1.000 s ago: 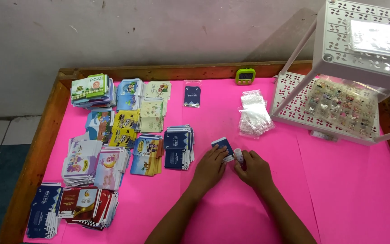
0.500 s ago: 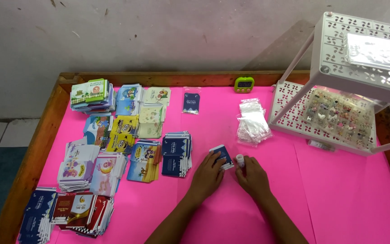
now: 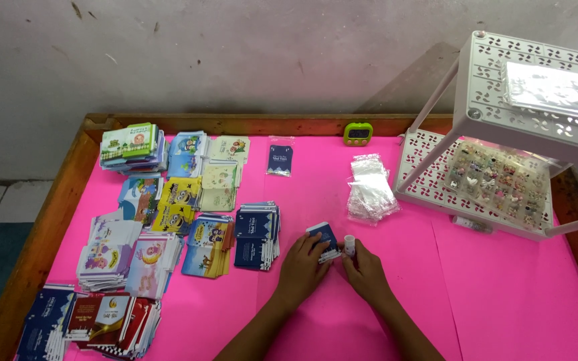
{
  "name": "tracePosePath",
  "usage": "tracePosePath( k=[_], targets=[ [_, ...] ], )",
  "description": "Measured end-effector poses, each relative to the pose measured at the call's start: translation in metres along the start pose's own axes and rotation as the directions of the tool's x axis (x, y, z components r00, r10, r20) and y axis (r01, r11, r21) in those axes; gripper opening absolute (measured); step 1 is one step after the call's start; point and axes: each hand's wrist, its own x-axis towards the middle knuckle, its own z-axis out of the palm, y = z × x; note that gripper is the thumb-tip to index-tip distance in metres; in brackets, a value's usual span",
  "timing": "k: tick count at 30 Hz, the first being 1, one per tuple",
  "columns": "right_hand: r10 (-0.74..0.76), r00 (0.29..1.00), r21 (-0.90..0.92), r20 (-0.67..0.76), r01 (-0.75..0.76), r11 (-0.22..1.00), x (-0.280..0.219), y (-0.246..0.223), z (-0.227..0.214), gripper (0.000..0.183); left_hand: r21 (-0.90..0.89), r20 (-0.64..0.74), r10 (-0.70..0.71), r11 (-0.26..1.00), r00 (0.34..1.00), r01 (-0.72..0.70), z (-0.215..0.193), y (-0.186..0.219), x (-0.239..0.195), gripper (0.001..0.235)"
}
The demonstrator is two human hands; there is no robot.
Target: Packaging small handcrafted cards into plastic sleeves and sealing them with stickers.
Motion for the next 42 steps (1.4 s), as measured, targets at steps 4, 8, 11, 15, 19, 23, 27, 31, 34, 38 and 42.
tracePosePath(
  k=[4, 8, 11, 15, 19, 23, 27, 31, 34, 38, 42],
  targets=[
    [0.032, 0.998, 0.054, 0.048, -0.035, 0.998, 0.002, 0.002, 0.001, 0.027, -0.006, -0.017, 0.016, 1.0, 1.0, -0.016, 0.003, -0.002, 0.001, 0.041],
    [0.109, 0.987, 0.217, 0.115, -0.132, 0.967, 0.002, 0.004, 0.004, 0.033, 0.004, -0.005, 0.011, 1.0, 1.0, -0.011, 0.008, -0.005, -0.002, 0.045],
    [0.098, 0.981, 0.42, 0.166, -0.16, 0.893, 0.002, 0.005, 0.008, 0.035, -0.008, -0.017, 0.009, 1.0, 1.0, -0.009, 0.007, -0.005, -0.002, 0.045],
    [0.079, 0.974, 0.582, 0.212, -0.19, 0.791, 0.006, 0.018, 0.016, 0.035, -0.087, -0.102, 0.029, 0.995, 0.994, -0.038, -0.005, -0.002, 0.001, 0.034],
    [0.066, 0.994, 0.651, 0.092, -0.111, 0.751, 0.002, 0.027, 0.024, 0.016, -0.303, -0.037, -0.147, 0.944, 0.988, 0.129, 0.003, -0.013, -0.003, 0.012],
    [0.098, 0.991, 0.662, 0.091, -0.134, 0.737, 0.004, 0.015, 0.016, 0.018, -0.653, 0.049, -0.384, 0.686, 0.922, 0.321, 0.0, -0.007, 0.004, 0.016],
    [0.018, 0.99, 0.637, 0.138, -0.102, 0.764, -0.001, -0.025, -0.002, 0.018, -0.9, 0.25, -0.462, 0.213, 0.851, 0.38, 0.016, -0.028, 0.004, 0.02],
    [-0.017, 0.984, 0.667, 0.177, -0.107, 0.738, 0.008, 0.034, 0.015, 0.022, -0.897, 0.278, -0.469, 0.186, 0.838, 0.402, 0.013, -0.025, 0.004, 0.016],
    [-0.026, 0.982, 0.647, 0.185, -0.102, 0.755, 0.007, 0.047, 0.02, 0.027, -0.89, 0.273, -0.453, 0.217, 0.849, 0.401, 0.011, -0.022, 0.005, 0.012],
    [0.019, 0.987, 0.599, 0.16, -0.112, 0.793, 0.005, 0.042, 0.015, 0.033, -0.855, 0.272, -0.403, 0.316, 0.874, 0.411, 0.008, -0.024, 0.004, 0.01],
    [0.065, 0.992, 0.569, 0.105, -0.113, 0.815, 0.005, 0.038, 0.007, 0.035, -0.811, 0.297, -0.329, 0.409, 0.897, 0.419, 0.009, -0.029, 0.003, 0.013]
  ],
)
